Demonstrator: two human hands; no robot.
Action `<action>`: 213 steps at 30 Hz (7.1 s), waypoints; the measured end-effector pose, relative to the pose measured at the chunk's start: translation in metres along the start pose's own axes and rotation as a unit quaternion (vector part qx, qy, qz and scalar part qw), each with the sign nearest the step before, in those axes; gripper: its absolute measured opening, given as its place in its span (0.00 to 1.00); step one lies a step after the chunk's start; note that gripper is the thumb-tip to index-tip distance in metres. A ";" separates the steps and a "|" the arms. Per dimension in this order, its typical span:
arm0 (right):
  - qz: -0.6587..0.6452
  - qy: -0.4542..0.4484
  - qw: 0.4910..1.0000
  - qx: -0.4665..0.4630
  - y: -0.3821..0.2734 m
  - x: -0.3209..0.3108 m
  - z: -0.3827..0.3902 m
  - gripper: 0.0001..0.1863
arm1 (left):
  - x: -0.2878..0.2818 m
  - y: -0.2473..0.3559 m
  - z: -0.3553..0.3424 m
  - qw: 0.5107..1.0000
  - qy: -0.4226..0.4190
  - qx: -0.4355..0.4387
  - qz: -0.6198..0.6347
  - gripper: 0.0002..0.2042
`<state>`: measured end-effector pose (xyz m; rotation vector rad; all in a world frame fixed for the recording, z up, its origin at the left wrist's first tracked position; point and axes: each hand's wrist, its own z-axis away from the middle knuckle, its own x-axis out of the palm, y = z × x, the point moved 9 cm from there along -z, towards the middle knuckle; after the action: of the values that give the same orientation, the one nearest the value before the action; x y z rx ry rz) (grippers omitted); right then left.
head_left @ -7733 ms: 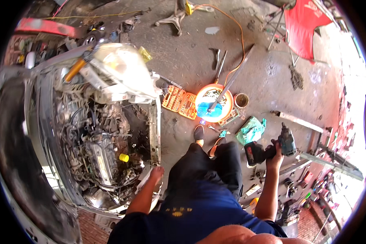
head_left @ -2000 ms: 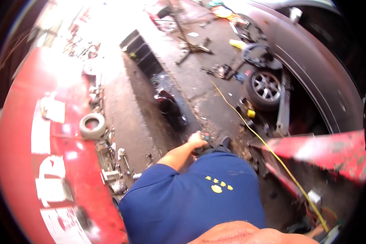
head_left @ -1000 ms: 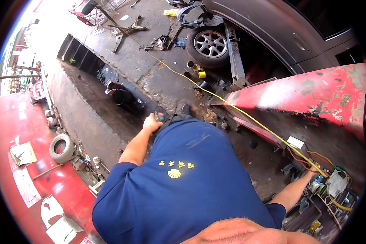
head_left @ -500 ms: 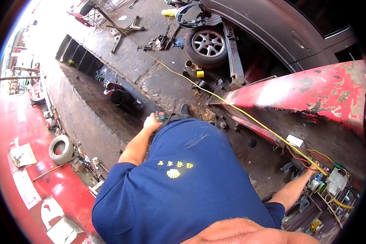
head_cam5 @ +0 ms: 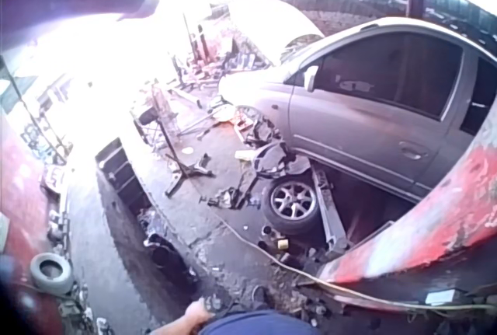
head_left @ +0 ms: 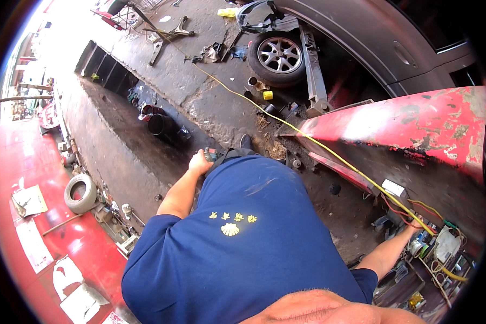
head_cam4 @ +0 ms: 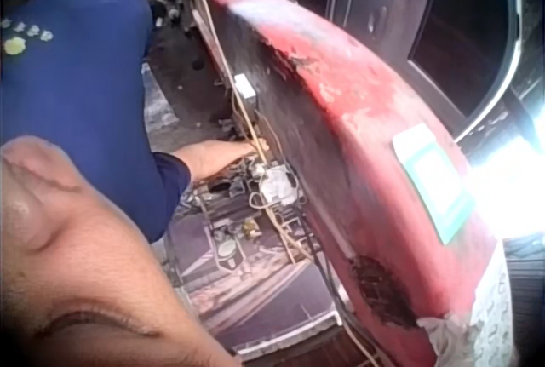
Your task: The person works on a car engine, loosening fasteners with a socket wrench and then using a power tool to work on a component near a red support post.
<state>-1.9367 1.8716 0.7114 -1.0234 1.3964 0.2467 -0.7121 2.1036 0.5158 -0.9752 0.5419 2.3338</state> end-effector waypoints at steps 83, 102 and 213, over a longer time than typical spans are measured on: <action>-0.046 0.078 0.982 0.168 -0.144 -0.050 0.141 0.32 | -0.220 0.406 0.342 0.533 -0.345 0.583 0.507 0.43; -0.118 0.076 0.989 0.050 -0.139 -0.060 0.140 0.29 | -0.038 0.576 0.569 0.555 -0.145 0.810 0.123 0.31; -0.542 -0.411 0.707 -0.192 -0.084 -0.020 0.097 0.39 | 0.000 0.842 0.693 0.709 0.138 0.674 -0.154 0.28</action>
<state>-1.8164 1.9001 0.7518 -1.6357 -0.2137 0.0689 -1.5943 1.8363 1.0972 -0.5284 1.6843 0.9184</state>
